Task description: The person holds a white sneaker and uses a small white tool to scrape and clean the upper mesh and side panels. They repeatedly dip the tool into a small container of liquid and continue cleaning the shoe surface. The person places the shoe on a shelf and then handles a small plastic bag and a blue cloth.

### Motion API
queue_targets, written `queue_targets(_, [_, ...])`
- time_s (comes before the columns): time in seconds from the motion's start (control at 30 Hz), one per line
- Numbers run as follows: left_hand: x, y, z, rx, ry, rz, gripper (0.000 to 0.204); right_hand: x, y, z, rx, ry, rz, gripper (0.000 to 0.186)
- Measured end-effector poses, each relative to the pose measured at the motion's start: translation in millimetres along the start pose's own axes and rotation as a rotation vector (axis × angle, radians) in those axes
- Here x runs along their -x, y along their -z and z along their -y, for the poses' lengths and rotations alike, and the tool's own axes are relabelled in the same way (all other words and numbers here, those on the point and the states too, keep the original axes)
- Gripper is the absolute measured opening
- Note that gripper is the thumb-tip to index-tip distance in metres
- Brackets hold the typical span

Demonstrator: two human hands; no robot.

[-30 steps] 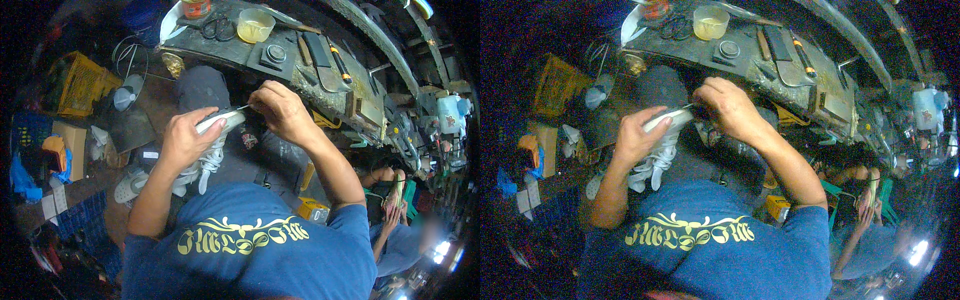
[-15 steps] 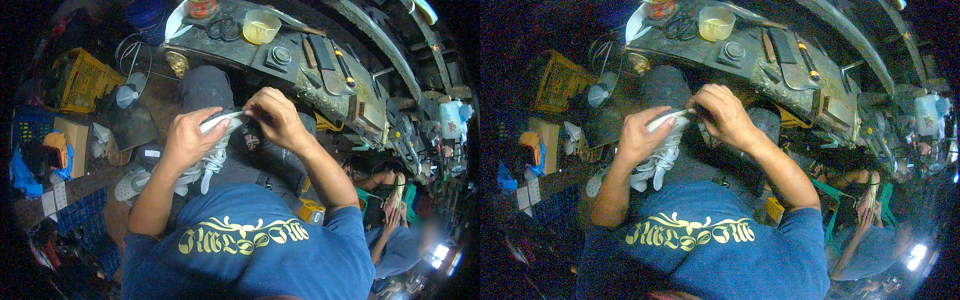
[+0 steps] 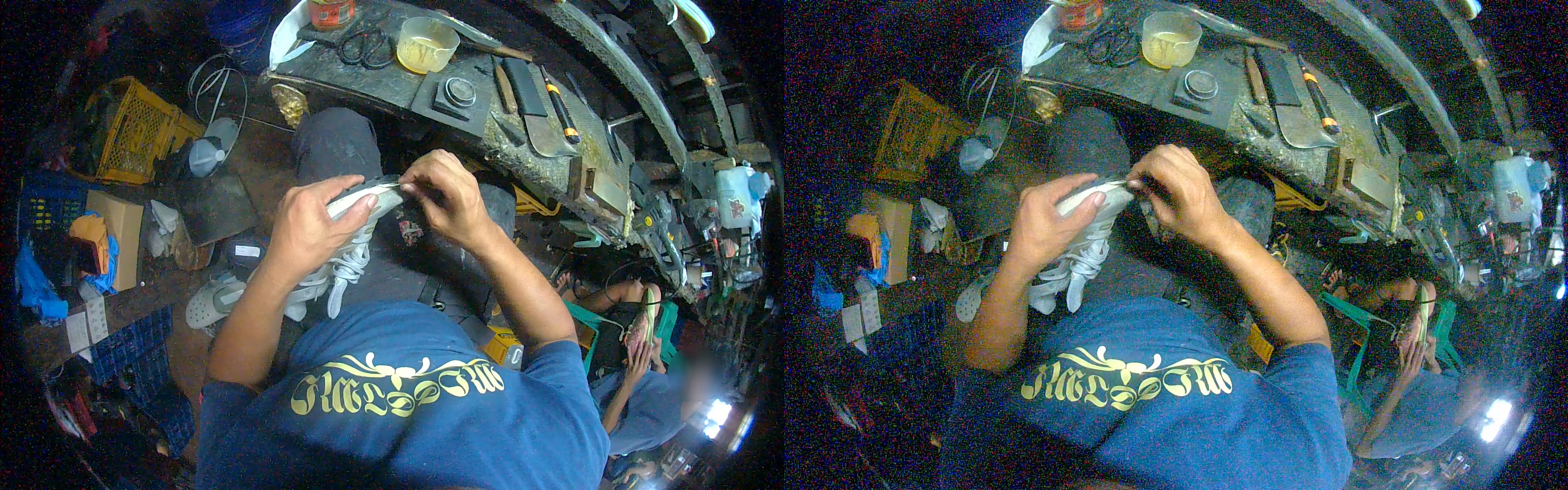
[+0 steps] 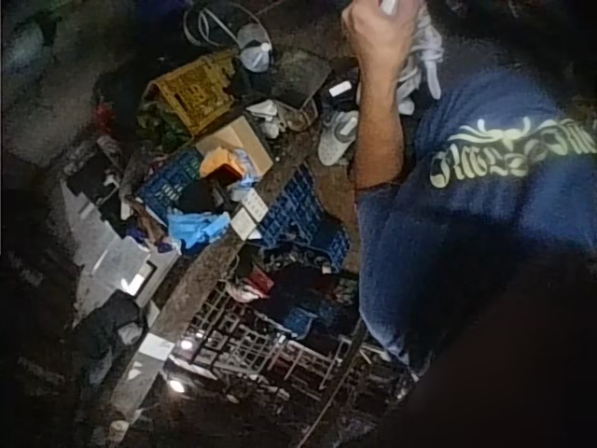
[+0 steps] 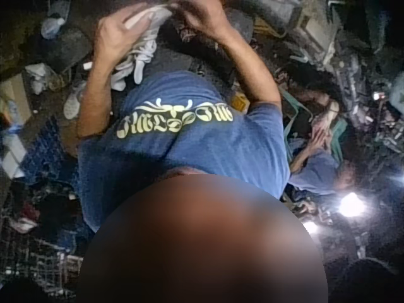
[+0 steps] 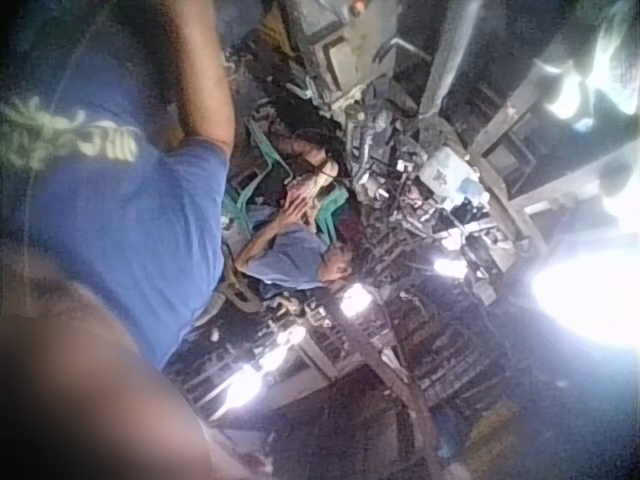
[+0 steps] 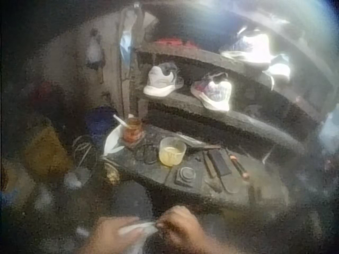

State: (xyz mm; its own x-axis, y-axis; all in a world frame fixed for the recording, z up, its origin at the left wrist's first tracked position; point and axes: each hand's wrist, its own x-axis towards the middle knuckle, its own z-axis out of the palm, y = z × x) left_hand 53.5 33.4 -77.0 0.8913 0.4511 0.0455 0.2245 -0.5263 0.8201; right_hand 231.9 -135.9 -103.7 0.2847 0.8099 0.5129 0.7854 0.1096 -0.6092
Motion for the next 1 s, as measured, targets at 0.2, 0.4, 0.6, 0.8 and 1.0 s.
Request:
queue_targets(0.2, [0.2,-1.4,0.3,0.003,-0.004,-0.002,0.044,-15.2,11.9,-11.6,-0.039,0.023,0.160,0.031])
queue_targets(0.4, [-0.5,-2.0,1.3,-0.018,-0.006,-0.016,0.044,-15.1,13.0,-3.3,0.149,0.049,0.213,0.034])
queue_targets(0.6, [0.1,-4.1,1.1,-0.038,-0.005,-0.013,0.044,-9.5,14.9,2.1,0.271,0.025,0.230,0.026])
queue_targets(0.8, [0.7,-7.3,3.1,-0.065,-0.057,-0.030,0.044,-5.1,16.6,5.8,0.274,0.043,0.154,0.030])
queue_targets(1.0, [0.8,-8.7,1.2,-0.088,-0.051,-0.029,0.042,-6.4,14.7,11.0,0.383,0.037,0.165,0.028])
